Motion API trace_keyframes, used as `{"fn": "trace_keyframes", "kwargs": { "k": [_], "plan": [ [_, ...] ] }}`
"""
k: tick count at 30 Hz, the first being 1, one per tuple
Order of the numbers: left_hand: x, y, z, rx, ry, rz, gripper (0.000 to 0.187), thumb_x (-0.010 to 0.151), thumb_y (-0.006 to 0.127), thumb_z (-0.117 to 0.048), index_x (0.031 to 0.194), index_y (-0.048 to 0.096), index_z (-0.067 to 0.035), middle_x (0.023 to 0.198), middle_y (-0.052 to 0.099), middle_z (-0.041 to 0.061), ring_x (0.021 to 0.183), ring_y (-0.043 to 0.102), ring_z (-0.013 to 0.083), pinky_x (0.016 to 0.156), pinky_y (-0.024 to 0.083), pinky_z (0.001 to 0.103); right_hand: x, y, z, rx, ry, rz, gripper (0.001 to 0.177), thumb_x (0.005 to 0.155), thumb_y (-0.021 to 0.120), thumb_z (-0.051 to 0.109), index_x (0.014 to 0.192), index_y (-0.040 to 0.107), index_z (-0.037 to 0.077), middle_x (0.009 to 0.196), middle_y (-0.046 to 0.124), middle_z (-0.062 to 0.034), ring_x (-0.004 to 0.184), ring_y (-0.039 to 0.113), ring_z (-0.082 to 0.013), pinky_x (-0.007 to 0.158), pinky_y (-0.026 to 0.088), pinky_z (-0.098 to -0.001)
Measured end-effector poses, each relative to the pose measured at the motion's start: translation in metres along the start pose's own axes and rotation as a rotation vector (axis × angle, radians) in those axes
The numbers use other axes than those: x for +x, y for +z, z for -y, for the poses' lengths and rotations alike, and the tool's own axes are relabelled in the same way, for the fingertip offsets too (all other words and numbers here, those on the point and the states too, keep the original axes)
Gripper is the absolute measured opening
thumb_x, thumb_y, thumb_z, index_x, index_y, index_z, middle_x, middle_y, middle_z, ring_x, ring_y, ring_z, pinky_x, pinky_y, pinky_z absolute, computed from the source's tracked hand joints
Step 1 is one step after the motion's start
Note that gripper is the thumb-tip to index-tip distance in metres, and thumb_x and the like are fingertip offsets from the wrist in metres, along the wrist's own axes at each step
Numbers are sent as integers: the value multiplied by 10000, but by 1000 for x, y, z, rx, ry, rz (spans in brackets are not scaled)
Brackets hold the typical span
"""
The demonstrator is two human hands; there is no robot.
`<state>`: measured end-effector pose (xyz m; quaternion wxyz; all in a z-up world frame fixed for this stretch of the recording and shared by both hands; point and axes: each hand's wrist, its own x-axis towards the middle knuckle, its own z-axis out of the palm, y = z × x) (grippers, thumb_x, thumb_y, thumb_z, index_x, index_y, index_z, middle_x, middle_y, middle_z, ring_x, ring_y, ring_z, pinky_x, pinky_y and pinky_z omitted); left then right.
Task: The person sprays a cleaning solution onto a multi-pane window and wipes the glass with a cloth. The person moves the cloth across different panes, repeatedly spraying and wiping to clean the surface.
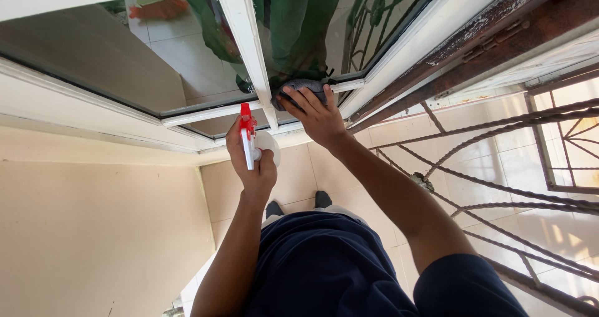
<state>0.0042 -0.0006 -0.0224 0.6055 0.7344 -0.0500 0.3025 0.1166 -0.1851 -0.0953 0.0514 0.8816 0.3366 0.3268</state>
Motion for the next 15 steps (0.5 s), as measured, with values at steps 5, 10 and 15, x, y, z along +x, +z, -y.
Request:
{"fn": "trace_keyframes", "kwargs": {
  "k": [5,10,15],
  "plan": [
    [-4,8,-2,-2,7,7,806,750,480,145,1536,352,22,1425,475,184,1300,525,267,1168,425,381,1,-13,-11,-133,-58,62,578,1019,556,176,1560,509,373,1647,385,102,1461,385,-123,1255,90,-561],
    [-12,16,-6,-2,-8,11,810,743,485,132,1536,351,27,1397,486,172,1296,528,270,1169,425,386,-6,-13,-25,-106,-67,57,628,1000,564,163,1585,482,377,1650,383,121,1456,392,-110,1260,116,-555],
    [-16,20,-11,40,-7,9,801,747,477,135,1533,364,27,1366,493,172,1249,525,267,1135,432,376,-11,-12,-40,-100,-64,56,617,1021,558,155,1589,488,386,1635,398,130,1411,420,-91,1275,111,-545]
  ]
}}
